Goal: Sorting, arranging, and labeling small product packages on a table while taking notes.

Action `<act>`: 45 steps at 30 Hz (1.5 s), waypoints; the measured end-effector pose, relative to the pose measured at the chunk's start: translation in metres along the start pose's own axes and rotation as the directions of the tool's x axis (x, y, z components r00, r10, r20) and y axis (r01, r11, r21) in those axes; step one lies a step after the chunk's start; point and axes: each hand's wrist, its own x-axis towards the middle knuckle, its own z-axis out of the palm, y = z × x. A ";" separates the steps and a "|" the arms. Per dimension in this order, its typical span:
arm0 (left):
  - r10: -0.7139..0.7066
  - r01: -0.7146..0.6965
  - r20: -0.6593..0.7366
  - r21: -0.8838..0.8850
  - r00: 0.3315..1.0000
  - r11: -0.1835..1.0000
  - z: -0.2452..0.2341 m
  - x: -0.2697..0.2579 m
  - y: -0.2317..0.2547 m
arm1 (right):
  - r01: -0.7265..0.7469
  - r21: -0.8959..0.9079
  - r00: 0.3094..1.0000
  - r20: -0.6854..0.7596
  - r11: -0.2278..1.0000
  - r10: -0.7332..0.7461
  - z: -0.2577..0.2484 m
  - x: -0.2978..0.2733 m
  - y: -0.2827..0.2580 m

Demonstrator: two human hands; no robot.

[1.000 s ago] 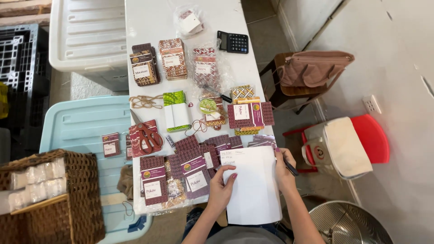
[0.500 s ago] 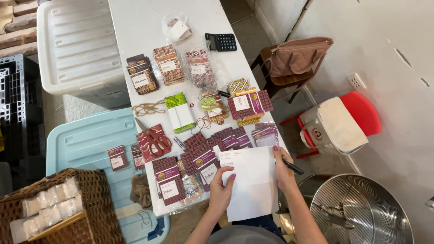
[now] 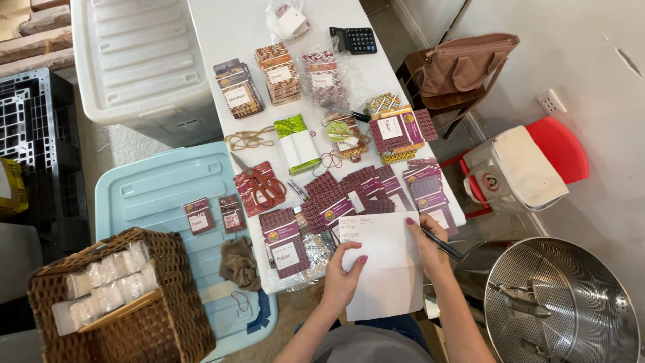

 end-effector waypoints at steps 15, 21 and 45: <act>0.022 -0.022 -0.017 0.012 1.000 1.000 -0.027 -0.025 -0.004 | 0.052 -0.110 0.998 -0.026 0.993 -0.055 0.017 -0.024 0.011; -0.018 0.020 -0.051 0.029 0.999 0.999 -0.032 -0.028 -0.001 | 0.044 -0.084 0.998 -0.039 0.995 -0.047 0.027 -0.030 0.001; -0.034 0.035 -0.048 0.010 0.998 0.999 -0.023 -0.014 0.001 | 0.006 -0.070 1.000 -0.029 0.998 -0.008 0.023 -0.022 -0.012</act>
